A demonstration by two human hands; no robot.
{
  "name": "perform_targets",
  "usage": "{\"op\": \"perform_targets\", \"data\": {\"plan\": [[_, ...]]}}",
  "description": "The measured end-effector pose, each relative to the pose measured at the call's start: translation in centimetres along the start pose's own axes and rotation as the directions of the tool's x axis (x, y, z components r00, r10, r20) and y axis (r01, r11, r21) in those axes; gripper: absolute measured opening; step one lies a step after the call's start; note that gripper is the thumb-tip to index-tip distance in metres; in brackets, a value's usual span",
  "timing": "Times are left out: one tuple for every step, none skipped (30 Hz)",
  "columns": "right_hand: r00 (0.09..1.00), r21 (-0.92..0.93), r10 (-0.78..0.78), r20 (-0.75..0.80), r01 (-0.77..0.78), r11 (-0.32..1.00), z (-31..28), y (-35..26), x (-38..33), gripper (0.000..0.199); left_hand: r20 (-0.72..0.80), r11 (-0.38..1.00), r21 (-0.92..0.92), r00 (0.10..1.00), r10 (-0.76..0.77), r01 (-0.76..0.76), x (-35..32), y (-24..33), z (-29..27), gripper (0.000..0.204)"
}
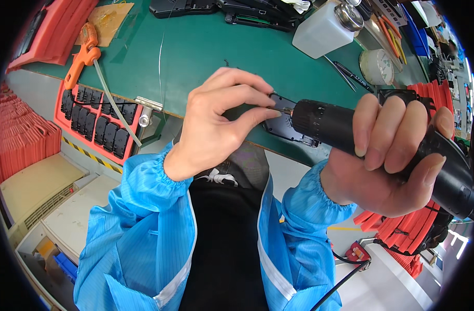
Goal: Disassemble an electronic handheld device, clean the internal circuit board, and reassemble it using an electric screwdriver.
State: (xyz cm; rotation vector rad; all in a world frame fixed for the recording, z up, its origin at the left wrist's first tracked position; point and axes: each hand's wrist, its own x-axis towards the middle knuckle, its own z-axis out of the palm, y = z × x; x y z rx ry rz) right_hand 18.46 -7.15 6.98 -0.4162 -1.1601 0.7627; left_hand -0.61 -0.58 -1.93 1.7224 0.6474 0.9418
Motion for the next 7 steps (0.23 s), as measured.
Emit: {"op": "perform_targets", "data": {"plan": [[1.0,0.012,-0.003,0.025,0.002,1.0,-0.3,0.3,0.1,0.034,-0.017,0.994,0.104,0.999,0.032,-0.03,0.1,0.6,0.0,0.027],[0.999,0.025,-0.005,0.05,0.004,1.0,-0.5,0.4,0.2,0.033,-0.03,0.977,0.207,0.997,0.066,-0.058,0.2,1.2,-0.1,0.029],[0.999,0.024,-0.003,0.05,0.002,1.0,-0.6,0.5,0.3,0.033,-0.04,0.947,0.309,0.994,0.101,-0.084,0.2,1.4,-0.1,0.032],[0.999,-0.082,0.016,0.033,-0.013,0.997,-0.7,0.6,0.5,0.033,-0.041,0.948,0.307,0.994,0.1,-0.082,0.2,1.4,-0.1,0.032],[0.999,-0.186,0.033,0.015,-0.03,0.982,-0.7,0.6,0.8,0.033,0.024,0.929,0.339,0.989,0.147,-0.146,0.1,1.3,0.0,0.035],[0.999,-0.287,0.047,-0.004,-0.046,0.957,-0.6,0.5,1.1,0.033,0.091,0.906,0.367,0.977,0.192,-0.212,-0.1,1.2,-0.1,0.039],[0.999,-0.287,0.048,-0.002,-0.047,0.957,-0.6,0.6,1.1,0.033,0.158,0.878,0.39,0.96,0.233,-0.277,-0.3,0.9,0.0,0.043]]}}
